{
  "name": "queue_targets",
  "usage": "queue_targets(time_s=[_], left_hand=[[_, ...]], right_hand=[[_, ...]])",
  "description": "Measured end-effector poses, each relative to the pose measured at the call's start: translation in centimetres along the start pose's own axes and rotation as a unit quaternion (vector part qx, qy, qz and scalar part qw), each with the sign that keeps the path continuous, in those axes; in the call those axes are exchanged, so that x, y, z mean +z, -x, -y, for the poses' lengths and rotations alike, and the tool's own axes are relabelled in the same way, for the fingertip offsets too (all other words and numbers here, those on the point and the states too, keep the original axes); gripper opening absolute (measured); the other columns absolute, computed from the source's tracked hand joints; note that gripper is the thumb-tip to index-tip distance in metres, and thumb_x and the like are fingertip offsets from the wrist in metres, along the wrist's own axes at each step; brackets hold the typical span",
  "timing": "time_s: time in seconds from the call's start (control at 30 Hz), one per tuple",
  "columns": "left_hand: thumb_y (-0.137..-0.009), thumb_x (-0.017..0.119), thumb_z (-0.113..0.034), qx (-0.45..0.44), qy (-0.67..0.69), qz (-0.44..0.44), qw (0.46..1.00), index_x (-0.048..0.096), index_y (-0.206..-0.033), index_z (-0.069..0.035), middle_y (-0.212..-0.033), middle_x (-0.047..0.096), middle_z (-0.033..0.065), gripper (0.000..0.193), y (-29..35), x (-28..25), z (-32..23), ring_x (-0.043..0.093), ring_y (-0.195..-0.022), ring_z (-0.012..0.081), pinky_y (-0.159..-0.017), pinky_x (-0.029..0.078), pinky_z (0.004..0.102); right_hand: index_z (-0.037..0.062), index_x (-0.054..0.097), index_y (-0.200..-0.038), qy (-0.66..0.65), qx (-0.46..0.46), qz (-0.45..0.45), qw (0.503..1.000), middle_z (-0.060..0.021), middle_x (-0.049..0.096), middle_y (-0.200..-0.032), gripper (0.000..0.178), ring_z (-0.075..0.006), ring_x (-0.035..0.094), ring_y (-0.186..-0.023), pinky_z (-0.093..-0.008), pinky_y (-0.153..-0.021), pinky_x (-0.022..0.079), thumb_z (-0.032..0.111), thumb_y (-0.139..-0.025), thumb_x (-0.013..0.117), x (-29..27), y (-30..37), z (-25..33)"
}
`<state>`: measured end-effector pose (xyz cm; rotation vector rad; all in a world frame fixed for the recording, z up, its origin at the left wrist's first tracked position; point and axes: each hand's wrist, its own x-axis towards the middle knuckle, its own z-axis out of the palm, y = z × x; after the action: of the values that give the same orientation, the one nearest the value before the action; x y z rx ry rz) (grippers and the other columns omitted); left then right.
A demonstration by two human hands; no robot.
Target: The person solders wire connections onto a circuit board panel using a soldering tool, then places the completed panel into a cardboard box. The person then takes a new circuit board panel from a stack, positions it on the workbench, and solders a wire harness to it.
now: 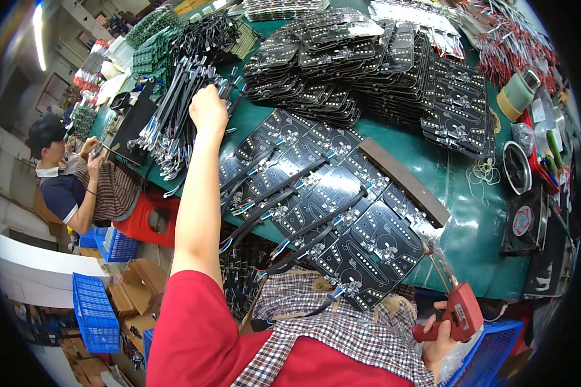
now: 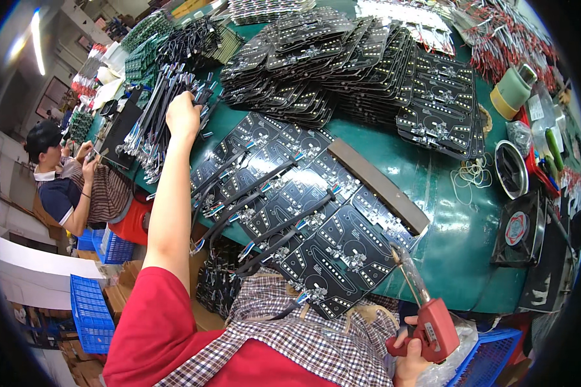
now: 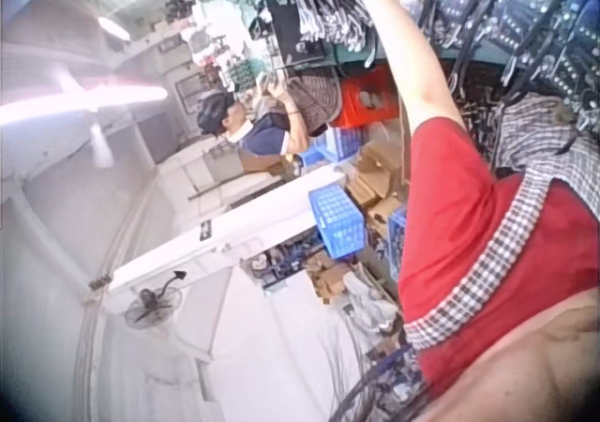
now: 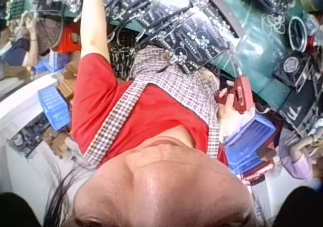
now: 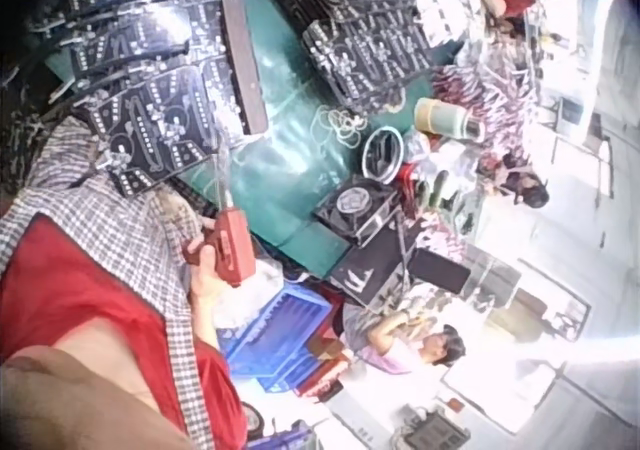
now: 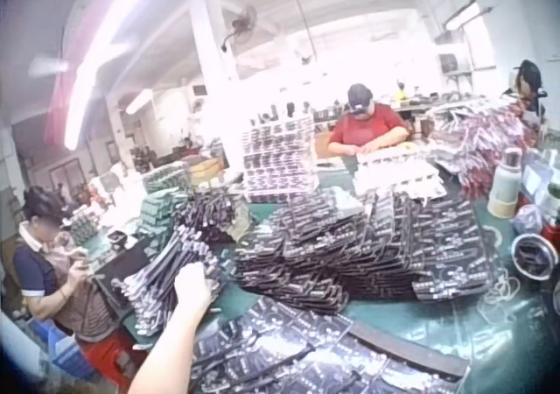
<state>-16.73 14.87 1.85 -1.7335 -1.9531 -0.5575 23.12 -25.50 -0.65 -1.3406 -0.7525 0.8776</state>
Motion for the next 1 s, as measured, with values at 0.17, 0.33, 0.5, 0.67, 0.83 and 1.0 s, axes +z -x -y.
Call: queue_targets(time_s=[0.17,0.33,0.5,0.67,0.83,1.0], left_hand=[[-0.07,0.063,-0.003,-0.039,0.399,0.031,0.916,0.061,-0.09,-0.001,-0.063,0.053,0.0037,0.021,0.0,0.0,2.5,0.053,-0.051,0.0132,-0.049,0.042,0.0254],[-0.074,0.064,-0.006,-0.053,0.574,-0.058,0.815,0.061,-0.091,-0.003,-0.067,0.054,-0.0024,0.018,-2.3,-4.6,-0.2,0.044,-0.048,0.0035,-0.041,0.034,0.0175],[-0.077,0.058,-0.002,0.097,0.505,0.096,0.852,0.063,-0.093,-0.002,-0.074,0.057,-0.001,0.017,1.3,-12.8,-6.6,0.05,-0.063,0.0035,-0.052,0.035,0.0153],[-0.067,0.052,0.0,0.417,0.375,0.223,0.797,0.058,-0.101,-0.006,-0.07,0.048,0.0052,0.035,16.8,-15.5,-14.2,0.05,-0.067,0.0217,-0.057,0.042,0.0321],[-0.065,0.054,-0.001,0.352,0.378,0.309,0.799,0.051,-0.11,0.001,-0.076,0.044,0.0071,0.045,24.0,-15.6,-15.0,0.051,-0.069,0.0213,-0.052,0.046,0.0294],[-0.067,0.057,0.002,0.298,0.364,0.307,0.827,0.053,-0.105,0.001,-0.076,0.046,0.0079,0.038,24.7,-15.6,-15.3,0.052,-0.063,0.0208,-0.051,0.044,0.0296]], right_hand=[[-0.0037,0.04,-0.11,-0.001,0.018,-0.034,0.999,-0.0167,0.051,-0.096,0.051,-0.0128,0.047,-0.051,-0.0226,-0.044,0.039,0.032,-0.079,0.059,-0.2,0.3,0.5],[-0.0022,0.038,-0.117,-0.013,0.014,-0.01,1.0,-0.0166,0.052,-0.096,0.046,-0.0119,0.047,-0.054,-0.0219,-0.044,0.038,0.025,-0.082,0.054,-0.3,0.2,0.1],[-0.0026,0.04,-0.114,-0.028,0.001,0.031,0.999,-0.018,0.053,-0.096,0.052,-0.0132,0.048,-0.053,-0.0227,-0.043,0.039,0.03,-0.079,0.06,0.0,-0.8,-0.1],[-0.0012,0.038,-0.119,-0.044,0.068,0.046,0.996,-0.0185,0.054,-0.099,0.058,-0.0136,0.05,-0.055,-0.0238,-0.048,0.042,0.03,-0.077,0.063,-1.2,0.3,0.4],[-0.0012,0.037,-0.119,-0.029,0.119,0.077,0.989,-0.0177,0.054,-0.097,0.067,-0.0142,0.049,-0.052,-0.0232,-0.044,0.041,0.037,-0.074,0.066,-1.9,1.7,1.0],[-0.0009,0.041,-0.118,-0.028,0.145,0.118,0.982,-0.0181,0.055,-0.102,0.063,-0.0138,0.05,-0.057,-0.0234,-0.05,0.041,0.036,-0.074,0.066,-1.3,1.1,0.6]])
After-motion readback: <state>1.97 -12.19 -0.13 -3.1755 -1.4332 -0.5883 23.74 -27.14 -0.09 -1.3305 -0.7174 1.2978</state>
